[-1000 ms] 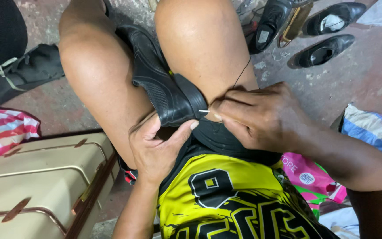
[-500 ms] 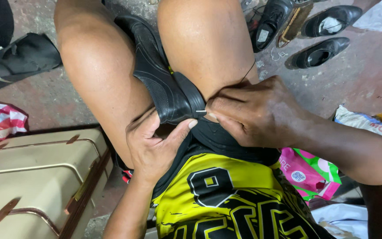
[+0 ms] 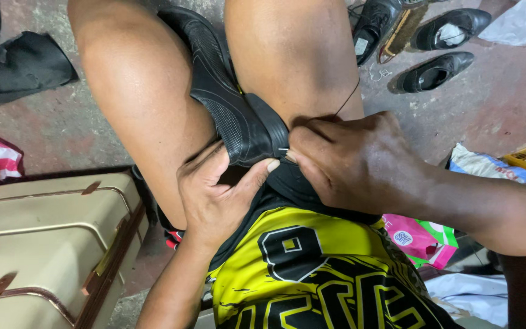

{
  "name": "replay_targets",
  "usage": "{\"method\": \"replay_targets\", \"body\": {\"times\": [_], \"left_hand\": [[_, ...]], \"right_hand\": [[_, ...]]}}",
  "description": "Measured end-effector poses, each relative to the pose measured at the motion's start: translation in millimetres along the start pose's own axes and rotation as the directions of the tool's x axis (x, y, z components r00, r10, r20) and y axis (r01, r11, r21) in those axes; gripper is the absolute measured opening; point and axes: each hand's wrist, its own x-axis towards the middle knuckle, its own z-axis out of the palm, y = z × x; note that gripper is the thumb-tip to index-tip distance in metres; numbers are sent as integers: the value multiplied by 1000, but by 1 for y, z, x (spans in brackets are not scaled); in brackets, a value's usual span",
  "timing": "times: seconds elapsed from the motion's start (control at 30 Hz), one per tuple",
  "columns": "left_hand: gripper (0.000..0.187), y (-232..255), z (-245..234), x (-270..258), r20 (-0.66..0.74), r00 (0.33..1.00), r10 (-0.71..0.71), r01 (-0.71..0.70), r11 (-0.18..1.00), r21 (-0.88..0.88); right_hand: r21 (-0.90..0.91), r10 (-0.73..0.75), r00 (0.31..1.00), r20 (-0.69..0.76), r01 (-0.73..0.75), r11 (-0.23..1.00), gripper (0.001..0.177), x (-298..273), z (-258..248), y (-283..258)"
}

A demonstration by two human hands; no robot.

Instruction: The person sits on the floor and sews the sole of a black shoe using a needle and thread. They repeatedly push the needle through the shoe's sole and pull the thread to secure the stitching.

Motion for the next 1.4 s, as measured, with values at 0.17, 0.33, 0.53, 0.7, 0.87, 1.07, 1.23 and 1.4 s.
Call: {"method": "replay_targets", "body": {"times": [0.17,0.33,0.53,0.7,0.87,1.07,1.23,1.4], "left_hand": [[28,0,0,0,-1,1000,-15,15,1000,-22],[27,2,-1,0,13,999,-34,35,998,-50],[26,6,-6,4,41,999,2,-2,1000,3],[23,6,-3,1,29,999,34,-33,999,-20],[6,-7,-19,-13,-96,995,-3,-1,999,-35],[6,5,-51,-26,-306,941,-146,59,960,-275],[11,35,-58,-18,-406,907,109,92,891,444],[18,44,-26,2,-35,960,278,-207,789,578]], "right_hand": [[-7,25,999,-25,-25,1000,12,1,2,-7],[10,71,997,-26,-71,997,11,2,3,-10],[45,63,997,-52,-60,997,10,-3,-4,-11],[51,114,993,-36,-112,992,10,-11,-4,-8],[95,158,986,-62,-151,984,13,-22,-2,9],[290,274,960,-48,-250,924,9,-40,-4,29],[346,291,949,-118,-236,908,10,-55,-5,38],[335,287,949,-131,-230,914,10,-58,-2,41]]}}
